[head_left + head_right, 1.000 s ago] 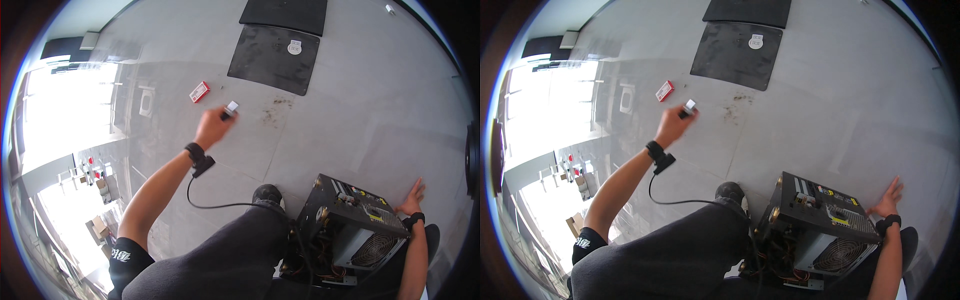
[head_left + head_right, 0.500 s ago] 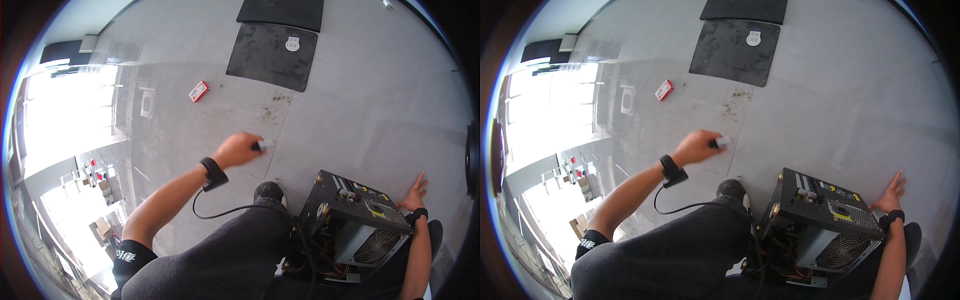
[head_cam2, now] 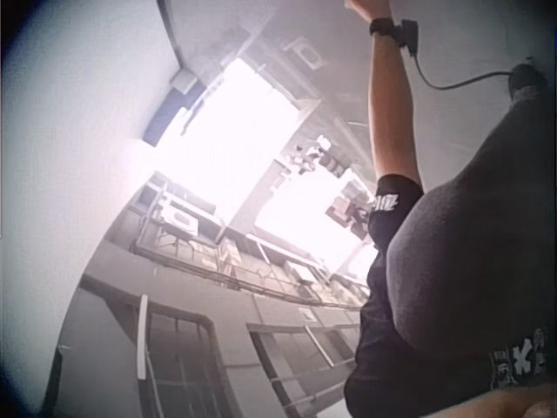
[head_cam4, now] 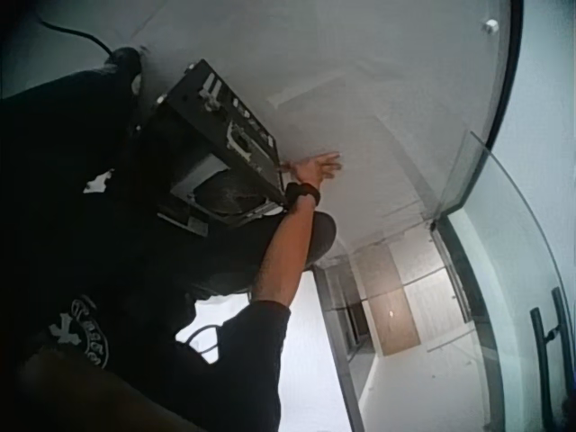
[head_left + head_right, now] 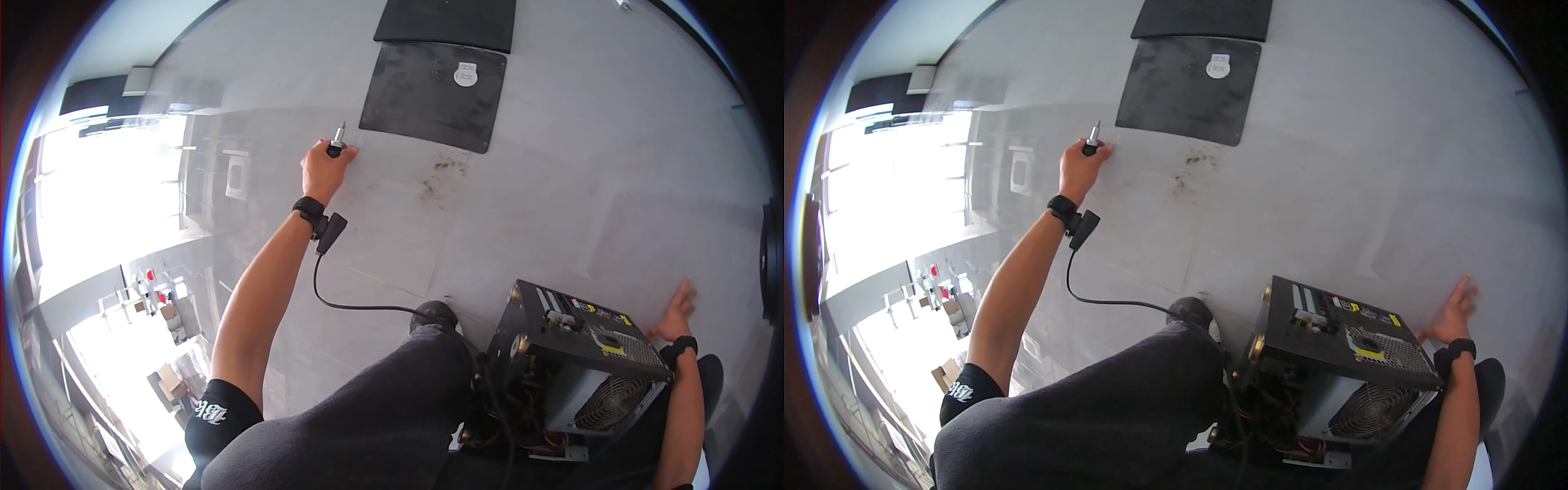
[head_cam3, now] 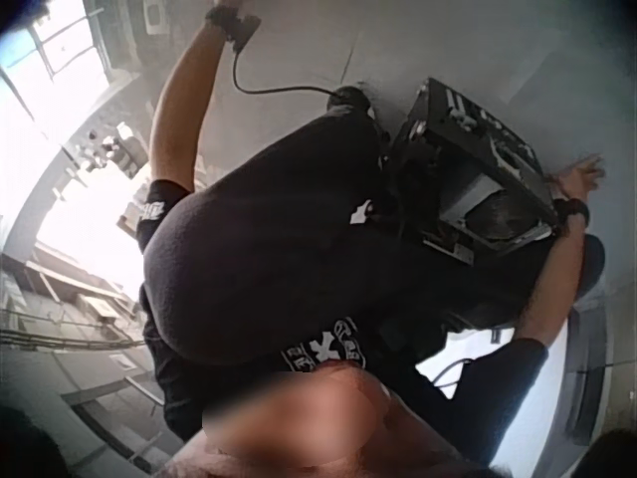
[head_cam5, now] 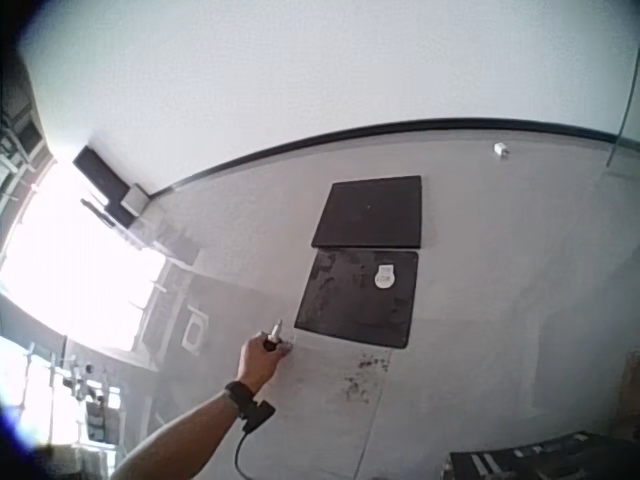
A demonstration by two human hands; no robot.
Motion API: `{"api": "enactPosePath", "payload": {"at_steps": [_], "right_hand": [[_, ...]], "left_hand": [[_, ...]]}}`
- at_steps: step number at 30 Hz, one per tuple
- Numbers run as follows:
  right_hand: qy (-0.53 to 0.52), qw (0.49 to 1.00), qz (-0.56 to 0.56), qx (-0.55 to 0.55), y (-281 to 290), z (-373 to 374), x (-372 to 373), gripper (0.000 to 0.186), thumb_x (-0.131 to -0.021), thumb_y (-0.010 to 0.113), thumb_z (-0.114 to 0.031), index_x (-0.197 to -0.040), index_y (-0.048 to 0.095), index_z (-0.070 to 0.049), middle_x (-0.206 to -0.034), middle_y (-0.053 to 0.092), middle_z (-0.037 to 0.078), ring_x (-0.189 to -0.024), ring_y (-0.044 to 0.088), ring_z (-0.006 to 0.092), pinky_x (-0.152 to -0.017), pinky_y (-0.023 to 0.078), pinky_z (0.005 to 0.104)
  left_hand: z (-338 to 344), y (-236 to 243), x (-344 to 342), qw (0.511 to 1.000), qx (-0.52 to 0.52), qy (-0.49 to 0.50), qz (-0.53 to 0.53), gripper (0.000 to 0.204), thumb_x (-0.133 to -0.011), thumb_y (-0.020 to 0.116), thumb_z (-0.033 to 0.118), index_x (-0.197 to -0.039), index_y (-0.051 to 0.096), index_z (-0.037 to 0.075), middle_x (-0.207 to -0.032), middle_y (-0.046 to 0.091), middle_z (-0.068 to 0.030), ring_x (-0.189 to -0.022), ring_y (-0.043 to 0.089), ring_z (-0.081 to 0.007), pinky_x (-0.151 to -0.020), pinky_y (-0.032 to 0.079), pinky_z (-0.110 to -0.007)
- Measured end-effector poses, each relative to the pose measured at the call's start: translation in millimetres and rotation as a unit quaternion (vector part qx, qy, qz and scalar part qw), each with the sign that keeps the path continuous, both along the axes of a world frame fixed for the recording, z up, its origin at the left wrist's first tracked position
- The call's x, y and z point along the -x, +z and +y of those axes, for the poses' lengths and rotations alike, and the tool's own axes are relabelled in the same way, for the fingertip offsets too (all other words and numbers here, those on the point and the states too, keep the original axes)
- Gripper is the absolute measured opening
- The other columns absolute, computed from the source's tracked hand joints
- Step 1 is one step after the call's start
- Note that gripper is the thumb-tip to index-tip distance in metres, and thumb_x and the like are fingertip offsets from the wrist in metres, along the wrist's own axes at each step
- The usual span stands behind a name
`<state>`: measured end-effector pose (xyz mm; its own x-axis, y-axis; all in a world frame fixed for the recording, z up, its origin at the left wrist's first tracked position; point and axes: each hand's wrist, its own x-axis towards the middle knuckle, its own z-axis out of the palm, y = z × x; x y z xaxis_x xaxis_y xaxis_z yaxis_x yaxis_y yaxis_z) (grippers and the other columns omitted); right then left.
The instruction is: Using a screwdriver to remove and replace screws on a computer power supply unit.
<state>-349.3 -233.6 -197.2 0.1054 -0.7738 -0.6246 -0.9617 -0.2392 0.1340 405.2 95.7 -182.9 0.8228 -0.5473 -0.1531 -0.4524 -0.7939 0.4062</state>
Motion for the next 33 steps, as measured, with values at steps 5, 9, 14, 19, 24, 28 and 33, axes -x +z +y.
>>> {"api": "enactPosePath", "payload": {"at_steps": [5,9,14,19,24,28,33], "right_hand": [[-0.004,0.997,0.064,-0.040,11,3,-17,0.179,-0.040,0.105,-0.038,-0.161,-0.023,-0.005,-0.166,-0.017,0.037,-0.153,-0.013,0.0573,-0.126,0.002,0.0633],[-0.064,0.995,0.050,-0.049,36,8,-41,0.177,-0.043,0.106,-0.025,-0.162,-0.023,-0.018,-0.166,-0.015,0.037,-0.151,-0.003,0.0633,-0.124,0.018,0.0662],[-0.070,0.996,0.027,-0.046,48,14,-55,0.174,-0.047,0.106,-0.023,-0.162,-0.024,-0.021,-0.166,-0.018,0.035,-0.152,-0.003,0.0623,-0.122,0.019,0.0696],[-0.077,0.995,0.031,-0.053,43,11,-54,0.171,-0.051,0.105,-0.023,-0.162,-0.025,-0.024,-0.166,-0.021,0.033,-0.152,-0.004,0.0616,-0.121,0.018,0.0709],[-0.094,0.994,0.001,-0.046,49,10,-50,0.171,-0.051,0.105,-0.025,-0.162,-0.026,-0.028,-0.167,-0.021,0.030,-0.152,-0.007,0.0611,-0.121,0.017,0.0710],[-0.088,0.994,-0.022,-0.068,51,18,-42,0.169,-0.053,0.104,-0.031,-0.161,-0.026,-0.028,-0.167,-0.024,0.028,-0.151,-0.014,0.0615,-0.121,0.013,0.0726],[-0.104,0.969,-0.225,-0.017,96,9,-67,0.097,-0.078,0.087,-0.037,-0.157,0.033,-0.017,-0.154,0.036,0.030,-0.139,0.040,0.0458,-0.107,0.043,0.0551]], "left_hand": [[3,-26,-34,0.996,-0.026,-0.079,-0.018,0.039,-0.092,0.073,0.037,-0.075,0.068,0.003,-0.060,0.060,-0.0059,-0.056,0.053,-0.0126,-0.055,0.043,-0.037],[-10,-1,-19,0.994,0.031,0.018,0.107,0.030,-0.093,0.076,0.036,-0.093,0.073,0.005,-0.072,0.065,0.0001,-0.056,0.053,-0.0081,-0.054,0.040,-0.028],[-20,83,43,0.949,0.175,0.044,0.257,0.027,-0.098,0.071,0.030,-0.107,0.072,0.005,-0.078,0.064,0.0001,-0.059,0.045,-0.0034,-0.054,0.034,-0.023],[8,222,96,0.892,0.311,-0.088,0.315,0.029,-0.109,0.053,0.020,-0.129,0.065,0.002,-0.120,0.067,-0.0055,-0.063,0.034,-0.0064,-0.060,0.031,-0.022],[16,390,178,0.821,0.397,-0.102,0.397,0.042,-0.111,0.047,0.018,-0.149,0.045,-0.001,-0.143,0.057,-0.0114,-0.065,0.040,-0.0088,-0.066,0.039,-0.021],[42,510,269,0.822,0.446,-0.009,0.353,0.021,-0.108,0.053,0.020,-0.120,0.050,0.004,-0.099,0.061,-0.0095,-0.050,0.039,-0.0087,-0.044,0.030,-0.020],[48,602,371,0.849,0.401,0.006,0.344,0.067,-0.112,0.040,0.032,-0.164,0.014,-0.001,-0.113,0.056,-0.0122,-0.057,0.051,-0.0134,-0.053,0.047,-0.026]]}}
